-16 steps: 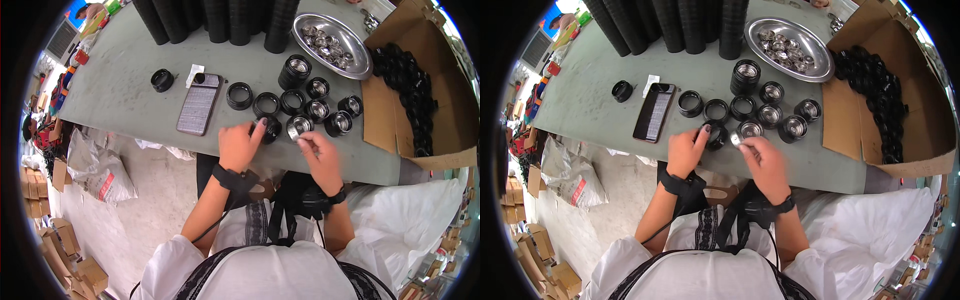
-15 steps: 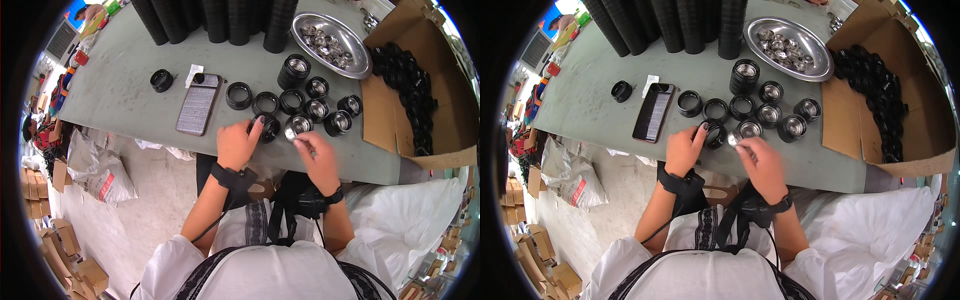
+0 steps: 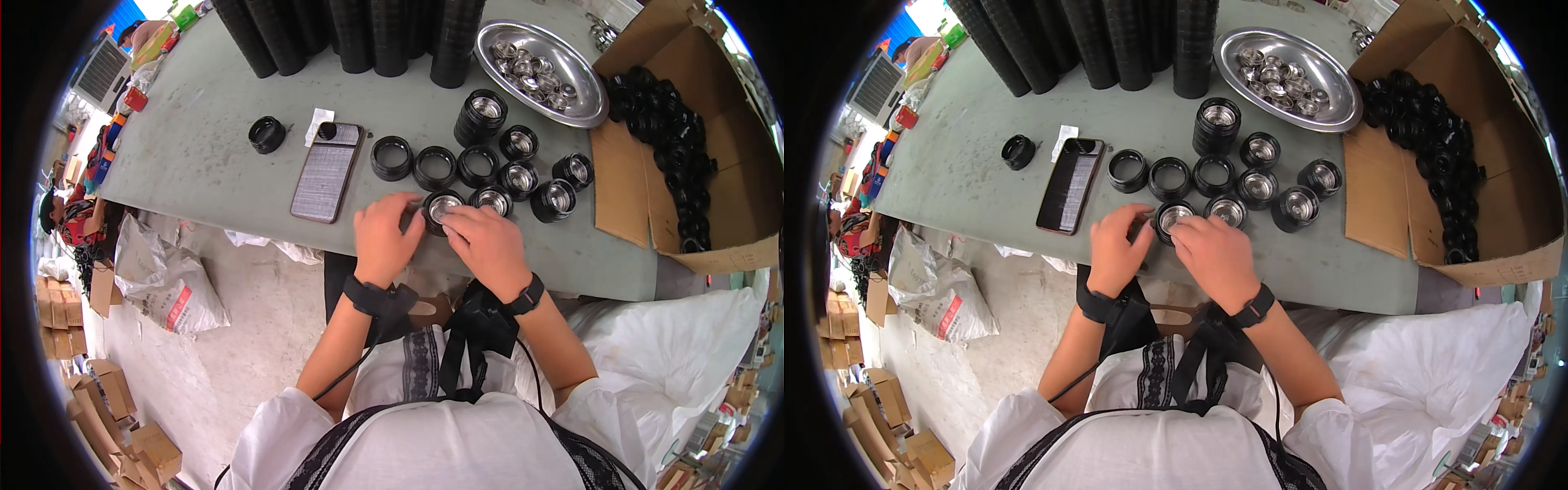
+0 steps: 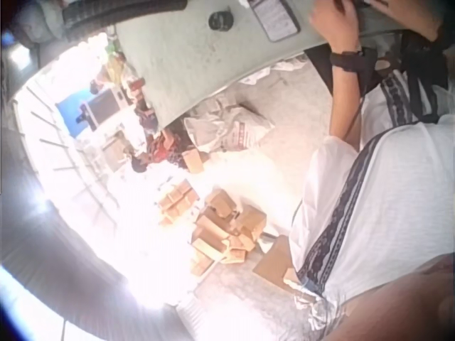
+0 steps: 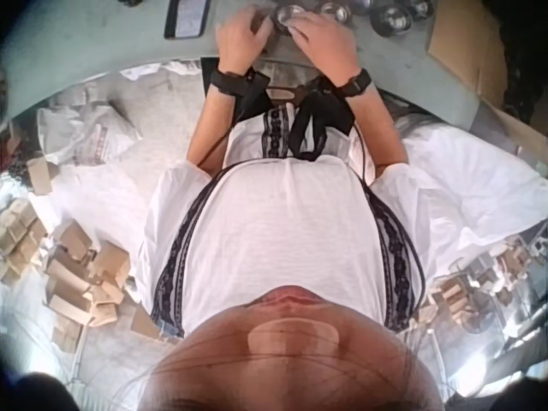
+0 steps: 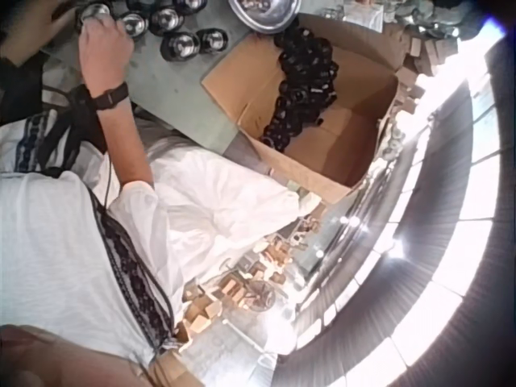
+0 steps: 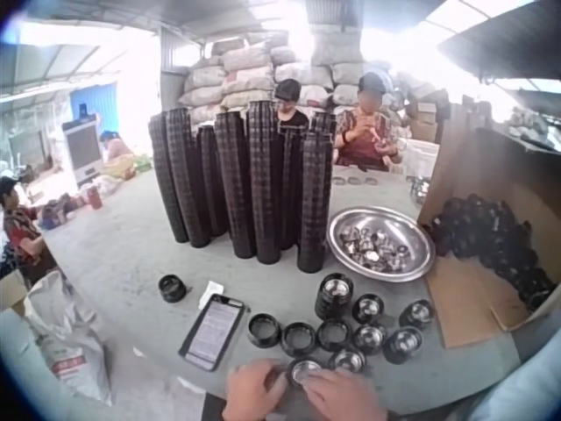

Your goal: Manually assemble flashlight components by inserting internal parts into black cylindrical housings and attaching caps.

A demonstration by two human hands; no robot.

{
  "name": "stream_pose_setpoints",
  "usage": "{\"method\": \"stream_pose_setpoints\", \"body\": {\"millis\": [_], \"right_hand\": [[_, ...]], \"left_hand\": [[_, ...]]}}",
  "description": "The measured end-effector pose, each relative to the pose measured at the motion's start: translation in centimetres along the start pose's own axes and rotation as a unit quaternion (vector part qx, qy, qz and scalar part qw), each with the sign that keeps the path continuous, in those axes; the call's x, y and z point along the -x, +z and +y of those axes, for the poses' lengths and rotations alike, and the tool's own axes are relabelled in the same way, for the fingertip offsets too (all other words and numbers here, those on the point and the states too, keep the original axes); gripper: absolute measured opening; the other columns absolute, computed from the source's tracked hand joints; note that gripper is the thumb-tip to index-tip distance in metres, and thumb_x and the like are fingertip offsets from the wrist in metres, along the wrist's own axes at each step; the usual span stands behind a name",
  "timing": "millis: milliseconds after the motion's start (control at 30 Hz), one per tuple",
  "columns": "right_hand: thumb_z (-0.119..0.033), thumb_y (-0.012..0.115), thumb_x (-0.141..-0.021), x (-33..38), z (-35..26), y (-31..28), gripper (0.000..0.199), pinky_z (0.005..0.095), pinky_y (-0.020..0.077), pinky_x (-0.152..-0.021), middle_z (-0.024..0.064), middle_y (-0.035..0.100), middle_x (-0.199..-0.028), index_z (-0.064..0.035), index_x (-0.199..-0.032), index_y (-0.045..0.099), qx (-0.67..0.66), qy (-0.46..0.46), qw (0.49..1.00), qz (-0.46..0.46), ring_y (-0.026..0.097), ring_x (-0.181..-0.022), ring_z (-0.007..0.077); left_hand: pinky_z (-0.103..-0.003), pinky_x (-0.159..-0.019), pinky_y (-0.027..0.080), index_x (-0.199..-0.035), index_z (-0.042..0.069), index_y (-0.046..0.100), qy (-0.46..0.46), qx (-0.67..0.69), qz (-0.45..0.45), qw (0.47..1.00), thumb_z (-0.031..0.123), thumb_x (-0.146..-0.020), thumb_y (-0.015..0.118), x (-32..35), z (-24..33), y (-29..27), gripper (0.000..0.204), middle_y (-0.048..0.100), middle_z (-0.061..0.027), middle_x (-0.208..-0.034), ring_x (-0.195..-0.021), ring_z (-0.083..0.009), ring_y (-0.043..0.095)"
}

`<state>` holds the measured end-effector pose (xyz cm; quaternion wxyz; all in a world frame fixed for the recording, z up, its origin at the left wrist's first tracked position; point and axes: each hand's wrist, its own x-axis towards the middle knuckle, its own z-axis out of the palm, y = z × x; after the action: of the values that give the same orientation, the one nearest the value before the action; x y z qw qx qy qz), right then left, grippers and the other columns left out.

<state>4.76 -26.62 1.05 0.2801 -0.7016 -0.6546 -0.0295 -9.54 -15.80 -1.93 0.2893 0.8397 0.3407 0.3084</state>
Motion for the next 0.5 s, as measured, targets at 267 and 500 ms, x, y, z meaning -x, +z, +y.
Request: {"method": "stream_pose_setpoints", "body": {"millis": [267,500], "right_hand": [[-0.021,0.07,-0.075,-1.2,-0.6,-1.8,0.023,0.0361,0.0515,-0.057,0.0,0.064,-0.099,-0.0118,-0.095,0.064,0.048,0.012,0.983,-0.175,0.065,-0.069,0.0241],[-0.031,0.07,-0.077,-1.0,0.3,-1.6,0.032,0.0345,0.0516,-0.059,0.0034,0.066,-0.103,-0.0119,-0.102,0.067,-0.007,0.015,0.984,-0.175,0.065,-0.07,0.0258]], "left_hand": [[-0.037,-0.088,0.034,-0.116,0.012,0.061,0.027,0.037,-0.022,0.999,0.015,-0.079,0.067,0.6,1.1,0.3,0.038,0.061,-0.0048,-0.116,-0.101,-0.0239,0.055],[-0.036,-0.086,0.037,-0.108,0.011,0.065,0.063,0.02,-0.012,0.998,0.01,-0.075,0.065,0.3,0.6,1.1,0.033,0.062,-0.0049,-0.114,-0.1,-0.0252,0.057]]}}
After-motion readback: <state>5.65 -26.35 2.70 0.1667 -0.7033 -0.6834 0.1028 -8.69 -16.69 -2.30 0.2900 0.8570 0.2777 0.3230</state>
